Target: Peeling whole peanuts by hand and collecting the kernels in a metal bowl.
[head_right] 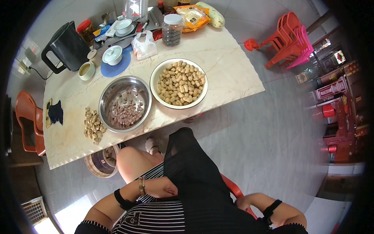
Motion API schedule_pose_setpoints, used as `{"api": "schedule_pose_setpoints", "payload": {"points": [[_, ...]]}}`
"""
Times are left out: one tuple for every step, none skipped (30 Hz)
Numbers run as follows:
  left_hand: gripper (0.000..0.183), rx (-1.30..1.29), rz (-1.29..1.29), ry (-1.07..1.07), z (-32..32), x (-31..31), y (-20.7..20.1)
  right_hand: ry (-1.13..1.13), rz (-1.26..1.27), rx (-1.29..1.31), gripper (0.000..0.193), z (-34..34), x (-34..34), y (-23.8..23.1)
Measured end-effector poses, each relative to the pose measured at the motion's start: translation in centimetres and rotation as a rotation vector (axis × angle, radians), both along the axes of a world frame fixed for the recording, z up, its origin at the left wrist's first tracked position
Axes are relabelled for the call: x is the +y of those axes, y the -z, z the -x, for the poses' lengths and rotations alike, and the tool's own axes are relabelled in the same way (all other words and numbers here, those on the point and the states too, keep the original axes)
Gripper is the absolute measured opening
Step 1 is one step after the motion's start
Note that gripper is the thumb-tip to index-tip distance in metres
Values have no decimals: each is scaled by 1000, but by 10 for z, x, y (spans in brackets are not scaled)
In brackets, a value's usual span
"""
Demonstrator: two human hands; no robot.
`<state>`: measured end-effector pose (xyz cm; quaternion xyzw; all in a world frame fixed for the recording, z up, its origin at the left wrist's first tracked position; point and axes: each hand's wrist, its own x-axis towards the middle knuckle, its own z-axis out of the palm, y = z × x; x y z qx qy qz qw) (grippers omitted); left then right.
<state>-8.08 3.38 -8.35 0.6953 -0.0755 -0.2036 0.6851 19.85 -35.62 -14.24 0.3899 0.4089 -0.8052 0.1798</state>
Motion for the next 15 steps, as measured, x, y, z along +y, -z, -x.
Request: {"api": "schedule_pose_setpoints", "payload": {"points": [[12,49,-9,69,-7,1,2,-115,-338,186,28,-18,11,1],[13,129,-29,92,-2,1,2,-133,-346,205,28,-23,92,-47],[13,149,-43,76,1,0,1,1,-328,-201,23,0,177,-94],[13,141,-49,35,1,-1,0,48,-468,-493,23,4,218,-114],[13,127,-53,1,-1,-1,2,109,-721,-614,24,1,248,-122],[13,117,-59,7,-3,-2,6,208,-1025,-712,20,-6,270,-114],[14,113,-48,-9,-1,-4,10,383,-1284,-693,14,-2,304,-126],[15,110,-39,-24,-1,-4,11,524,-1591,-620,13,0,338,-134],[15,102,-45,-15,-6,-3,7,574,-1596,-695,13,-2,362,-144],[22,100,-55,38,-10,-1,0,628,-1600,-763,14,-3,380,-149],[31,102,-65,87,-14,1,-4,635,-1608,-763,14,-2,395,-148],[31,102,-76,85,-16,1,-3,659,-1635,-848,14,-1,409,-145],[32,74,-100,127,-18,0,1,681,-1661,-935,14,-2,417,-142],[33,46,-122,167,-23,1,-3,682,-1672,-931,14,-2,420,-138],[33,43,-131,162,-26,2,-8,614,-1607,-959,14,-3,422,-134]]}}
